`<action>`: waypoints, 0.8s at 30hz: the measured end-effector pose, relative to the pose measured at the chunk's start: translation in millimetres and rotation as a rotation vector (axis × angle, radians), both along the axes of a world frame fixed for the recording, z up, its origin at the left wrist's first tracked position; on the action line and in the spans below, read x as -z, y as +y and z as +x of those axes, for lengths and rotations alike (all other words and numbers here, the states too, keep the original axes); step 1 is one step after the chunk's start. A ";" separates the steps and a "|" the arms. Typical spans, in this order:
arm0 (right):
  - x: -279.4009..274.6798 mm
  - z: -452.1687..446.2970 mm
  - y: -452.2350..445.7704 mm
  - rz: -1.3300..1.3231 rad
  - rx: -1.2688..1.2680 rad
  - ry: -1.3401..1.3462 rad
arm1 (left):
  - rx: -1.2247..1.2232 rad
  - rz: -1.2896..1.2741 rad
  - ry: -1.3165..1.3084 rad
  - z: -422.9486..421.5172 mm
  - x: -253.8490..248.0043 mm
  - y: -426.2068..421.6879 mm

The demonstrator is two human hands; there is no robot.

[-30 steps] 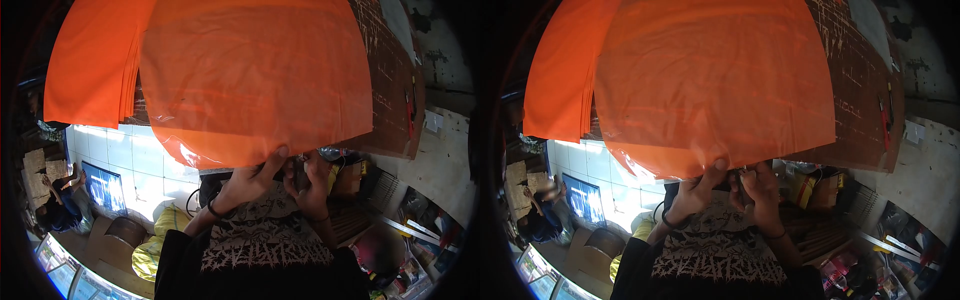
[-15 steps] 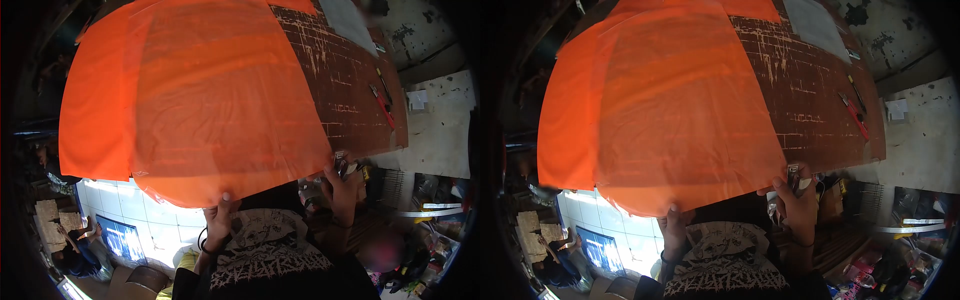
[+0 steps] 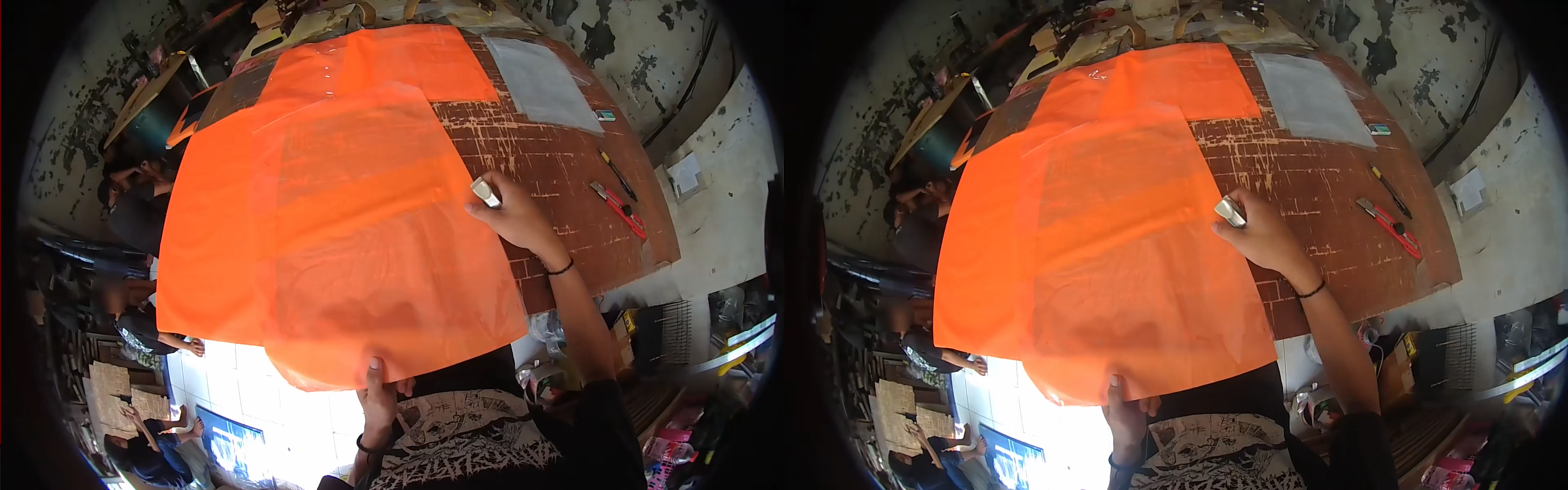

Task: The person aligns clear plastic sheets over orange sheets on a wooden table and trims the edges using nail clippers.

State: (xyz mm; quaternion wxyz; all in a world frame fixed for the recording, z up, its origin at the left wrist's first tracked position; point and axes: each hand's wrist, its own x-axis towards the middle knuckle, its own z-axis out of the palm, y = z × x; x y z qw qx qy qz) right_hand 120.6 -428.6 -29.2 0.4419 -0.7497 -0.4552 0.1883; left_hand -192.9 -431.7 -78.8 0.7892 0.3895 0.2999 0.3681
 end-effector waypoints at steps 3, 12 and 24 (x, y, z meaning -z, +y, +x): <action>-3.9 3.2 12.4 0.115 0.054 -0.131 | 0.019 0.104 0.136 9.4 -15.6 4.9; -15.7 -57.4 -117.7 0.687 0.732 -0.222 | -0.061 0.261 0.104 49.8 -26.3 21.8; 8.8 -140.5 -115.8 0.296 0.437 0.625 | -0.117 0.359 0.285 15.0 -51.9 107.1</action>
